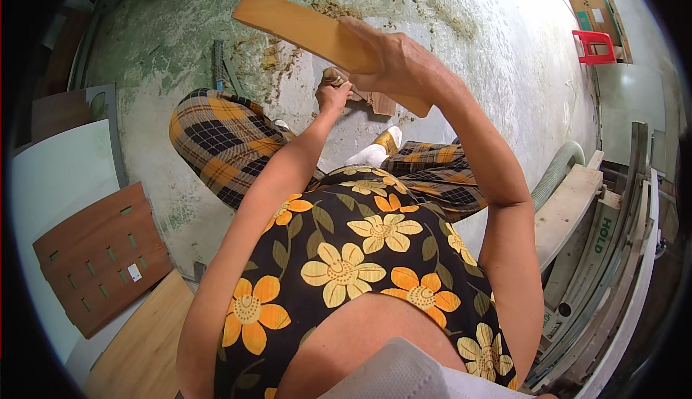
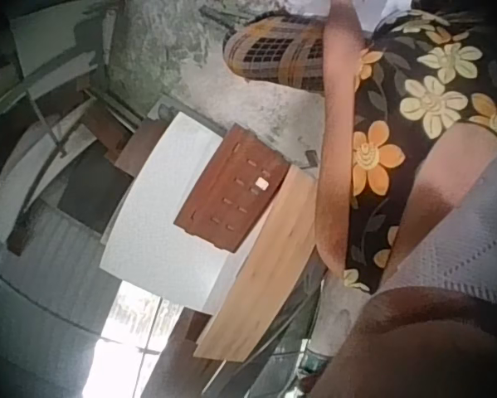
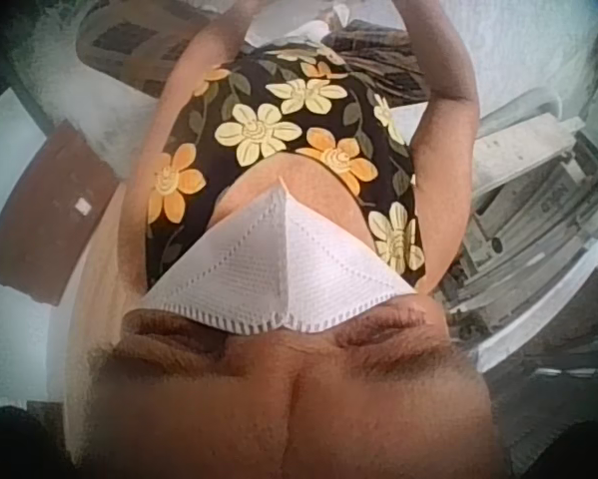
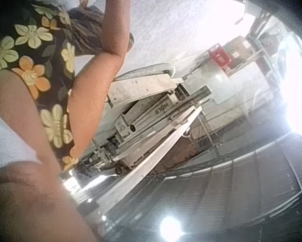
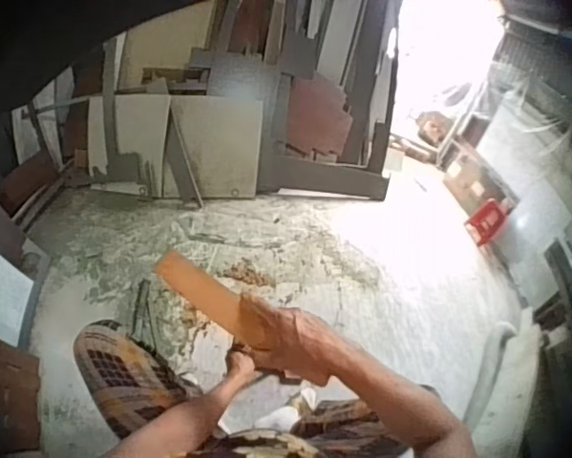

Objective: The recorder uses a chisel and a wooden mallet to carve a notch or groove into a piece of wood on a workshop floor.

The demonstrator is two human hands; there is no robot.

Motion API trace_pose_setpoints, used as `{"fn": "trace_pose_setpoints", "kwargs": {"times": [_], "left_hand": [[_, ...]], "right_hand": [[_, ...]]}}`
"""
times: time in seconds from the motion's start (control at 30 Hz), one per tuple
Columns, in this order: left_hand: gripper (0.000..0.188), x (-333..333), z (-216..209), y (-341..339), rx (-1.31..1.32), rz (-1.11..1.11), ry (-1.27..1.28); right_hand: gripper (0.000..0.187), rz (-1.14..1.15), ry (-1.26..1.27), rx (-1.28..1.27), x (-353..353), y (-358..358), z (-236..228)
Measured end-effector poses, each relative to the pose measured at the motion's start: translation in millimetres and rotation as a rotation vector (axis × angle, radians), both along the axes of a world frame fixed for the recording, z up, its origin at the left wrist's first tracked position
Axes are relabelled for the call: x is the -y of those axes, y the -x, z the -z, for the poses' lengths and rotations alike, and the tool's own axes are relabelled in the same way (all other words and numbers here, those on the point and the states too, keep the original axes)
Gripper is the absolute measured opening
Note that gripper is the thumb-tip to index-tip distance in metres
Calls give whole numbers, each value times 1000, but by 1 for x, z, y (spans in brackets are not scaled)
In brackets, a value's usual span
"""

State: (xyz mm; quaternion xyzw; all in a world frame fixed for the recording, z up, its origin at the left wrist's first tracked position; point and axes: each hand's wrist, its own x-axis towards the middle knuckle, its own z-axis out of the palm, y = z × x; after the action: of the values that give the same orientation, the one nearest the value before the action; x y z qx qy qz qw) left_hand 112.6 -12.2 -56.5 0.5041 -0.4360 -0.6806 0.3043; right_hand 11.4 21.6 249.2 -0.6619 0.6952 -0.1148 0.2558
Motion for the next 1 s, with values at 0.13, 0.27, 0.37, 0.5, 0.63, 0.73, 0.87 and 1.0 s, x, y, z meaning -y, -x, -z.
{"fn": "trace_pose_setpoints", "kwargs": {"times": [0.13,0.27,0.37,0.5,0.63,0.73,0.87,1.0], "left_hand": [[23,-6,-23,8,97,54,240],[18,-2,2,8,-21,38,179],[16,-9,4,11,-114,31,9],[21,-8,-8,13,-9,24,38],[22,-6,-6,8,262,88,132],[19,-6,-2,5,14,65,-39],[18,-8,-9,8,25,71,-21],[18,-7,-3,5,43,94,13]], "right_hand": [[80,52,-285,-71,-17,12,33],[78,36,-300,-42,-29,16,33],[80,202,-179,162,-45,33,38],[85,470,-96,112,-77,65,74],[81,575,-230,94,-111,80,101],[79,631,-268,193,-134,84,119],[77,741,-413,140,-157,98,156],[73,763,-664,-33,-164,109,178]]}}
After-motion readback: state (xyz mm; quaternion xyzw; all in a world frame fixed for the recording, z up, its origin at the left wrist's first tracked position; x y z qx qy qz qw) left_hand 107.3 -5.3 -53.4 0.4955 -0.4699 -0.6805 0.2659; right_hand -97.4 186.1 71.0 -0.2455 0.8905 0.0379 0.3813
